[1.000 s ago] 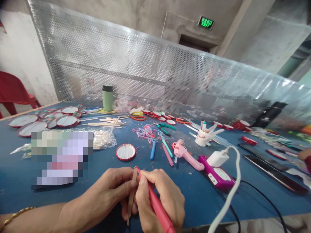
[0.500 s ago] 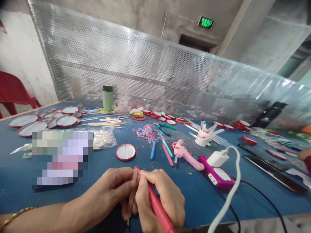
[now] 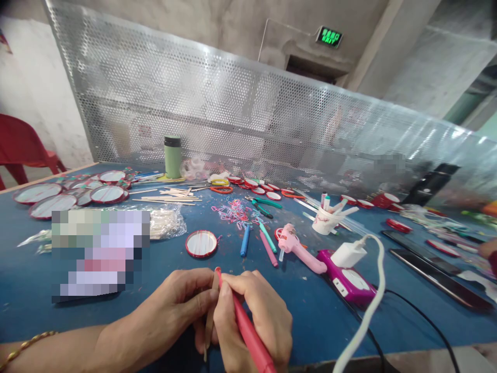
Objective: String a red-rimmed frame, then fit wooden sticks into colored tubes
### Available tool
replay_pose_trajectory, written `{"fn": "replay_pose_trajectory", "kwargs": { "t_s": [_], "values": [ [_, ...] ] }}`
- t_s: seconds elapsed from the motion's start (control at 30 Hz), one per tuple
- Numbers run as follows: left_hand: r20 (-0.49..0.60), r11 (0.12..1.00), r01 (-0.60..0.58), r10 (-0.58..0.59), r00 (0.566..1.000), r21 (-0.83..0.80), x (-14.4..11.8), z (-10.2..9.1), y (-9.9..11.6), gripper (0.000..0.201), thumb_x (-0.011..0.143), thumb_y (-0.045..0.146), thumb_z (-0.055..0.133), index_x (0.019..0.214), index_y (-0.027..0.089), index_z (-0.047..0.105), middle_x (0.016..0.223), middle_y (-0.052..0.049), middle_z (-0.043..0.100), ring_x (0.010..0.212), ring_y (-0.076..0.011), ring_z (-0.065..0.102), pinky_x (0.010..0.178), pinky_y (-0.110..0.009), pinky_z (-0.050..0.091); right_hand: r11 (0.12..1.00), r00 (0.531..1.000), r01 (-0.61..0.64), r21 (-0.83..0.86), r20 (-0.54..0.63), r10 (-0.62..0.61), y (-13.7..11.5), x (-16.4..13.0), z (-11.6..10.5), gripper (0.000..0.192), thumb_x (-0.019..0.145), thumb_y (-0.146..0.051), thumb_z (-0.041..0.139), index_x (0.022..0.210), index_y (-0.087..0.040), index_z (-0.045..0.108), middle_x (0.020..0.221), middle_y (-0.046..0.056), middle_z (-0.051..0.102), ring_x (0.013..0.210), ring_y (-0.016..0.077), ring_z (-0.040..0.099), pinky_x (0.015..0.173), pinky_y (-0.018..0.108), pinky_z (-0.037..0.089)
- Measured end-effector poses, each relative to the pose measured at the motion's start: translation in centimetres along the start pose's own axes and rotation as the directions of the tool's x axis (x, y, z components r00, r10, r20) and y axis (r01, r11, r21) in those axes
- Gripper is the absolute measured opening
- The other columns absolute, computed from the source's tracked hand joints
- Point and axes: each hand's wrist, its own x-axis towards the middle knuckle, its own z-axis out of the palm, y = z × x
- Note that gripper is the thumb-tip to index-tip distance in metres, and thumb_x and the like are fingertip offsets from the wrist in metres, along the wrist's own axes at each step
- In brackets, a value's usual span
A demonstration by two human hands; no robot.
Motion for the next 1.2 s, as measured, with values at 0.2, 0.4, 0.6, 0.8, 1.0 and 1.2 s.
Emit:
{"fn": "replay_pose_trajectory", "kwargs": {
  "t_s": [0.2, 0.4, 0.6, 0.8, 1.0, 1.2],
  "values": [
    [-0.007, 1.000, 0.009, -0.009, 1.000, -0.013, -0.02, 0.05, 0.13, 0.042, 0.087, 0.056, 0.053, 0.076, 0.015, 0.053, 0.063, -0.001, 0.058, 0.047, -0.0086, 0.052, 0.048, -0.020, 0.044, 0.999, 0.999, -0.047, -0.001, -0.009, 0.047, -0.19, -0.07, -0.01, 0.012, 0.089, -0.024, 0.060, 0.084, -0.023, 0.071, 0.074, -0.001, 0.076, 0.068, 0.0163, 0.074, 0.080, 0.026, 0.059],
    [0.000, 1.000, 0.006, -0.006, 1.000, 0.007, -0.28, 0.12, 0.18, 0.041, 0.089, 0.054, 0.051, 0.077, 0.015, 0.052, 0.061, 0.000, 0.057, 0.046, -0.0083, 0.051, 0.047, -0.019, 0.043, 1.000, 1.000, -0.011, 0.000, 0.016, 0.011, 0.03, -0.15, -0.07, 0.011, 0.089, -0.024, 0.061, 0.085, -0.023, 0.072, 0.076, -0.001, 0.077, 0.067, 0.0160, 0.074, 0.077, 0.025, 0.060],
    [-0.003, 1.000, 0.010, -0.010, 1.000, 0.012, -0.12, 0.08, 0.33, 0.044, 0.087, 0.058, 0.051, 0.075, 0.015, 0.052, 0.061, -0.001, 0.057, 0.046, -0.0088, 0.052, 0.047, -0.020, 0.043, 1.000, 1.000, -0.006, 0.000, 0.027, 0.006, 0.13, -0.04, -0.11, 0.013, 0.090, -0.024, 0.060, 0.085, -0.022, 0.072, 0.075, 0.000, 0.077, 0.066, 0.0162, 0.074, 0.074, 0.024, 0.060],
    [-0.011, 1.000, 0.014, -0.014, 1.000, 0.021, -0.15, 0.06, 0.31, 0.043, 0.087, 0.057, 0.052, 0.074, 0.016, 0.052, 0.060, -0.001, 0.057, 0.046, -0.0086, 0.052, 0.047, -0.020, 0.043, 0.999, 0.999, -0.034, 0.041, 0.002, 0.034, 0.02, -0.28, 0.00, 0.012, 0.090, -0.025, 0.061, 0.085, -0.022, 0.071, 0.077, 0.001, 0.077, 0.068, 0.0167, 0.074, 0.086, 0.028, 0.059],
    [-0.014, 1.000, 0.008, -0.008, 1.000, 0.027, -0.17, 0.11, 0.20, 0.042, 0.088, 0.056, 0.051, 0.075, 0.016, 0.052, 0.060, 0.000, 0.057, 0.046, -0.0084, 0.052, 0.047, -0.019, 0.043, 0.999, 1.000, -0.027, 0.025, -0.011, 0.027, -0.14, -0.16, 0.18, 0.014, 0.089, -0.026, 0.061, 0.081, -0.022, 0.072, 0.075, 0.001, 0.077, 0.068, 0.0174, 0.074, 0.086, 0.029, 0.059],
    [0.001, 1.000, -0.010, 0.010, 1.000, 0.013, -0.11, 0.02, -0.07, 0.042, 0.089, 0.054, 0.049, 0.075, 0.016, 0.052, 0.062, -0.002, 0.058, 0.047, -0.0088, 0.052, 0.048, -0.020, 0.043, 1.000, 1.000, 0.000, 0.001, -0.005, 0.000, -0.08, 0.15, -0.05, 0.013, 0.088, -0.023, 0.060, 0.083, -0.022, 0.072, 0.074, -0.001, 0.076, 0.066, 0.0168, 0.074, 0.079, 0.027, 0.060]
  ]
}}
